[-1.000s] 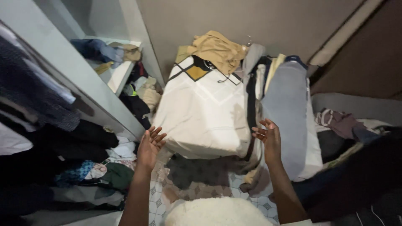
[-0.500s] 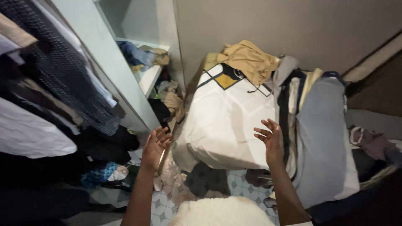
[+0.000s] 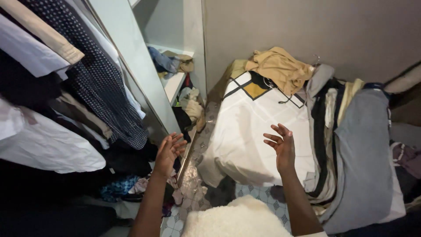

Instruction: Sort various items of clothing from a closet and arrange them on a bed.

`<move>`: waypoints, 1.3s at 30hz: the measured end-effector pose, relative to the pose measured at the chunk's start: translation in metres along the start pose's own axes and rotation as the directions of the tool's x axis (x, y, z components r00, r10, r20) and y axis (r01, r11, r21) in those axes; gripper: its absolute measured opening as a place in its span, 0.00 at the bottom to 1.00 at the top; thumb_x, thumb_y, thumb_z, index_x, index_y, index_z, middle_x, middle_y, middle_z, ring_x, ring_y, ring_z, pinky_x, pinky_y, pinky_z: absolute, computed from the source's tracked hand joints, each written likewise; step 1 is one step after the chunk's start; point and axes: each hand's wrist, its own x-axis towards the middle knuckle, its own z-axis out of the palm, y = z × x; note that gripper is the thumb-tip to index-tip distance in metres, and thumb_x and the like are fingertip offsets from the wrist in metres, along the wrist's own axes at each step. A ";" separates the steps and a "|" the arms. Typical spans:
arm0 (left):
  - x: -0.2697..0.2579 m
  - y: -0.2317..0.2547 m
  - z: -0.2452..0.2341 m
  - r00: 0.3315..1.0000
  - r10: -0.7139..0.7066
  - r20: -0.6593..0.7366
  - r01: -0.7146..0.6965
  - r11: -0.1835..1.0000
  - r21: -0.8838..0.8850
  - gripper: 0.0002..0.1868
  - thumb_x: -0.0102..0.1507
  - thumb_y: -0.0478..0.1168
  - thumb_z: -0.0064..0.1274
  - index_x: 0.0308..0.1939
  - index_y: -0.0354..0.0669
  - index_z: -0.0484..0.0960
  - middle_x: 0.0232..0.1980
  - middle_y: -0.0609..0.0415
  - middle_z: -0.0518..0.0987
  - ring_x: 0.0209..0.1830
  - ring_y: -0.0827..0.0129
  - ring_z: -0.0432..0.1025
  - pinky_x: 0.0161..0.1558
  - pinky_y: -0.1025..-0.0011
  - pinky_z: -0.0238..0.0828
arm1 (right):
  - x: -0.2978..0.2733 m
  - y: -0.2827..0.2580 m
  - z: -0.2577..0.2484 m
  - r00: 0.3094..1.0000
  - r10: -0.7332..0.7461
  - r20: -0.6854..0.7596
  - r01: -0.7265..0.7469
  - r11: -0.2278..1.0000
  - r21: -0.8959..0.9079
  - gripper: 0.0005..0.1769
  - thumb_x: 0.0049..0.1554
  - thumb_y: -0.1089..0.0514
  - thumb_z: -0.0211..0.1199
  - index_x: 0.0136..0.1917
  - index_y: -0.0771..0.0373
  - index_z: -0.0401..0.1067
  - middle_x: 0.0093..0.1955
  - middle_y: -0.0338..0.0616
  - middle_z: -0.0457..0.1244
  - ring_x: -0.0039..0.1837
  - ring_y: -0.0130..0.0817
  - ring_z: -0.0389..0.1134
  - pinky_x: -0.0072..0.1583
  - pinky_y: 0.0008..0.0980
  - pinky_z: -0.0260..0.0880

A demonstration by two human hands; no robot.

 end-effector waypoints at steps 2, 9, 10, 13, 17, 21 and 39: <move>0.009 -0.007 -0.007 1.000 0.010 0.021 -0.010 0.999 -0.033 0.34 0.69 0.58 0.44 0.71 0.40 0.64 0.68 0.46 0.74 0.61 0.58 0.74 0.57 0.61 0.71 | 0.006 -0.001 0.007 1.000 -0.011 0.022 0.011 1.000 -0.002 0.41 0.67 0.30 0.41 0.76 0.65 0.55 0.71 0.53 0.59 0.62 0.47 0.69 0.61 0.47 0.72; 0.049 -0.006 -0.009 1.000 -0.019 0.012 0.019 1.000 -0.016 0.36 0.68 0.60 0.46 0.71 0.40 0.63 0.68 0.47 0.75 0.60 0.59 0.74 0.56 0.61 0.71 | 0.051 0.018 0.024 1.000 0.016 0.027 -0.016 1.000 0.006 0.42 0.66 0.29 0.40 0.75 0.65 0.55 0.71 0.53 0.59 0.61 0.48 0.70 0.60 0.47 0.72; 0.053 -0.004 -0.007 1.000 -0.018 0.003 0.018 1.000 -0.015 0.36 0.68 0.60 0.46 0.71 0.40 0.63 0.68 0.47 0.75 0.60 0.59 0.74 0.56 0.61 0.71 | 0.058 0.020 0.027 0.999 0.022 0.034 -0.022 1.000 0.008 0.42 0.66 0.29 0.40 0.75 0.65 0.55 0.71 0.53 0.59 0.61 0.48 0.70 0.60 0.47 0.72; 0.071 0.000 -0.004 0.999 -0.036 -0.038 0.037 0.998 0.045 0.36 0.67 0.60 0.46 0.72 0.42 0.63 0.68 0.47 0.74 0.60 0.59 0.74 0.57 0.60 0.72 | 0.084 0.028 0.036 0.998 0.030 0.058 -0.032 0.999 0.020 0.42 0.66 0.29 0.41 0.76 0.65 0.55 0.71 0.53 0.59 0.62 0.48 0.69 0.61 0.48 0.72; 0.107 -0.007 -0.011 0.996 -0.050 -0.075 0.053 0.998 0.032 0.36 0.67 0.60 0.46 0.72 0.40 0.63 0.68 0.46 0.75 0.60 0.59 0.74 0.56 0.60 0.71 | 0.124 0.050 0.046 0.995 0.057 0.080 -0.060 0.998 0.028 0.43 0.66 0.28 0.40 0.76 0.64 0.54 0.71 0.53 0.59 0.62 0.47 0.69 0.61 0.47 0.72; 0.137 -0.024 -0.011 0.998 -0.030 -0.063 0.028 0.999 -0.041 0.35 0.68 0.59 0.47 0.71 0.39 0.64 0.68 0.45 0.75 0.60 0.57 0.74 0.55 0.61 0.70 | 0.161 0.074 0.048 0.985 0.026 0.169 -0.048 0.990 0.131 0.43 0.66 0.29 0.42 0.77 0.65 0.53 0.72 0.56 0.59 0.61 0.49 0.69 0.60 0.48 0.71; 0.286 -0.019 0.033 0.972 0.057 -0.229 -0.047 0.998 0.050 0.38 0.67 0.57 0.49 0.76 0.47 0.57 0.77 0.50 0.64 0.68 0.59 0.70 0.57 0.59 0.73 | 0.287 0.118 0.132 0.953 0.118 0.278 -0.154 0.982 0.111 0.46 0.65 0.28 0.42 0.78 0.68 0.54 0.73 0.58 0.59 0.63 0.47 0.70 0.62 0.48 0.72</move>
